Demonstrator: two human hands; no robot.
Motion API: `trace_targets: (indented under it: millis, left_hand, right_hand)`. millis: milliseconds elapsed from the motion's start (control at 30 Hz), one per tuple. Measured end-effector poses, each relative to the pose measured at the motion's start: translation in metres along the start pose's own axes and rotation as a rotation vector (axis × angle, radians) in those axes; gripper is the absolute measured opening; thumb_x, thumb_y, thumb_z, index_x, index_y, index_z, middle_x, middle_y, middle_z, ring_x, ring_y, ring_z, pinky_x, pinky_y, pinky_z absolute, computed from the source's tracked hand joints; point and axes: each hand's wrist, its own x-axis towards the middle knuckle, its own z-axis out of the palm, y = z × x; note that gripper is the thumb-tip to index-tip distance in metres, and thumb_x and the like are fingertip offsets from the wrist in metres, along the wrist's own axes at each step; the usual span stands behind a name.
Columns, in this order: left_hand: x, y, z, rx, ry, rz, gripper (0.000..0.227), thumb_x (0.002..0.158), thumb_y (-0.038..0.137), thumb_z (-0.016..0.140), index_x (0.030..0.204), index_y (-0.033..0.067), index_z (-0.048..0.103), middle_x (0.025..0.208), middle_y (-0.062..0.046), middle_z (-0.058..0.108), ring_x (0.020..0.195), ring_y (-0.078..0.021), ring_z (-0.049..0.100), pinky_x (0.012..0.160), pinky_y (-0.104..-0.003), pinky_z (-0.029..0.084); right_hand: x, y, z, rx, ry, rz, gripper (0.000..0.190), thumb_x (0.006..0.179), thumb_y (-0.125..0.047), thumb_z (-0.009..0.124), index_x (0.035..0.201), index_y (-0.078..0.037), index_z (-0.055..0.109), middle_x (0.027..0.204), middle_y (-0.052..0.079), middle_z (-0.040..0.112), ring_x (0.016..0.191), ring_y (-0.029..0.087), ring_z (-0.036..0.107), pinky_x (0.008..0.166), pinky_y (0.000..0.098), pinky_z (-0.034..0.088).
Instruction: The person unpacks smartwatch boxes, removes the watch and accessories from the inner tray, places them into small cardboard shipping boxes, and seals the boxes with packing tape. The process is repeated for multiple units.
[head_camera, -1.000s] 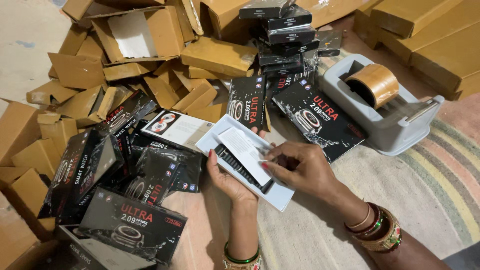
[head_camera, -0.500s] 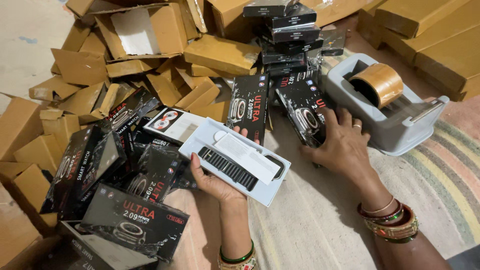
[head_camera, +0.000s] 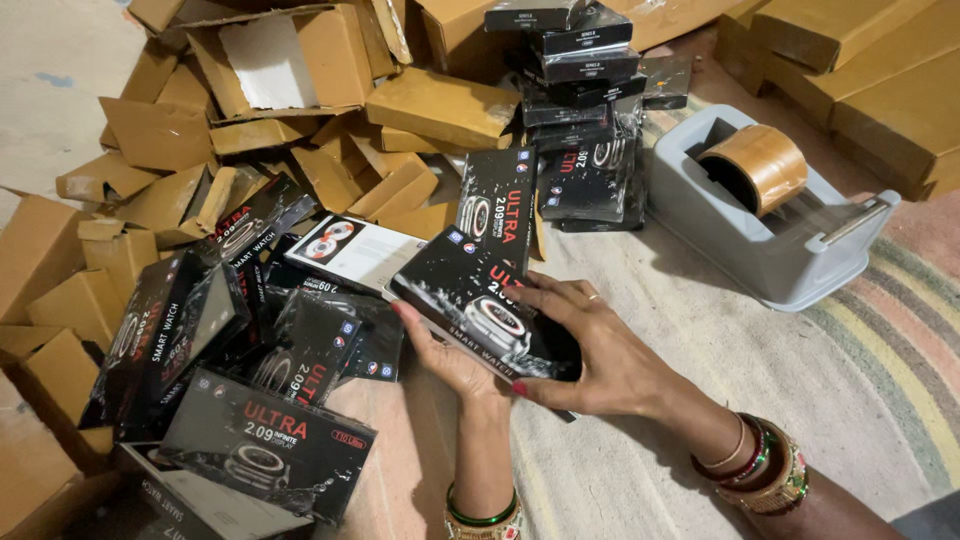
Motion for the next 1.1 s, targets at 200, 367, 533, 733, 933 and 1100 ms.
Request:
trace_targets:
  millis: [200,367,533,733,933,1100]
  left_hand:
    - [0.001,-0.003,0.002,0.150,-0.018,0.078,0.079,0.099,0.063,0.044,0.151,0.0037,0.042,0.147,-0.016,0.051,0.129,-0.0291,0.056,0.110,-0.044,0.046]
    - [0.001,-0.004,0.005,0.042,-0.112,0.035,0.082,0.097,0.065,0.044,0.149,0.0025,0.042,0.144,-0.019,0.053,0.126,-0.0342,0.057,0.111,-0.050,0.046]
    - [-0.004,-0.009,0.002,0.100,-0.183,-0.018,0.079,0.097,0.056,0.048,0.146,-0.0052,0.045,0.139,-0.025,0.058,0.129,-0.0367,0.057,0.114,-0.049,0.046]
    - [-0.005,-0.013,0.004,0.018,0.077,-0.107,0.059,0.095,0.042,0.056,0.138,0.0018,0.055,0.128,-0.016,0.064,0.115,-0.0281,0.065,0.102,-0.044,0.052]
    - [-0.004,-0.012,0.004,0.193,0.142,-0.109,0.049,0.084,0.029,0.067,0.125,0.0026,0.064,0.115,-0.012,0.070,0.098,-0.0224,0.071,0.086,-0.037,0.060]
    - [0.001,0.002,-0.011,0.375,-0.119,-0.181,0.025,0.086,0.004,0.076,0.109,-0.0056,0.071,0.100,-0.011,0.075,0.085,-0.0155,0.072,0.079,-0.028,0.058]
  right_hand:
    - [0.001,-0.004,-0.001,0.044,0.014,0.015,0.097,0.065,-0.043,0.080,0.149,-0.005,0.049,0.154,0.031,0.043,0.138,0.047,0.048,0.111,0.0533,0.042]
    - [0.001,-0.004,-0.005,-0.028,-0.047,-0.006,0.101,0.062,-0.044,0.084,0.148,-0.005,0.048,0.152,0.033,0.041,0.136,0.048,0.047,0.110,0.0523,0.042]
    - [-0.001,-0.012,-0.008,-0.046,-0.054,-0.051,0.104,0.060,-0.039,0.085,0.149,-0.004,0.046,0.149,0.033,0.042,0.127,0.047,0.055,0.105,0.0479,0.048]
    - [0.000,0.005,-0.024,0.155,-0.074,0.117,0.092,0.065,-0.032,0.090,0.145,-0.014,0.050,0.129,0.021,0.062,0.101,0.030,0.071,0.091,0.0392,0.059]
    - [-0.016,0.029,-0.049,0.559,0.055,0.602,0.053,0.088,-0.008,0.072,0.139,-0.015,0.064,0.098,0.021,0.077,0.069,0.025,0.061,0.056,0.0353,0.048]
    - [-0.053,0.036,-0.076,0.970,0.356,0.721,0.033,0.083,-0.001,0.061,0.114,0.005,0.070,0.090,0.022,0.079,0.074,0.024,0.078,0.067,0.0345,0.066]
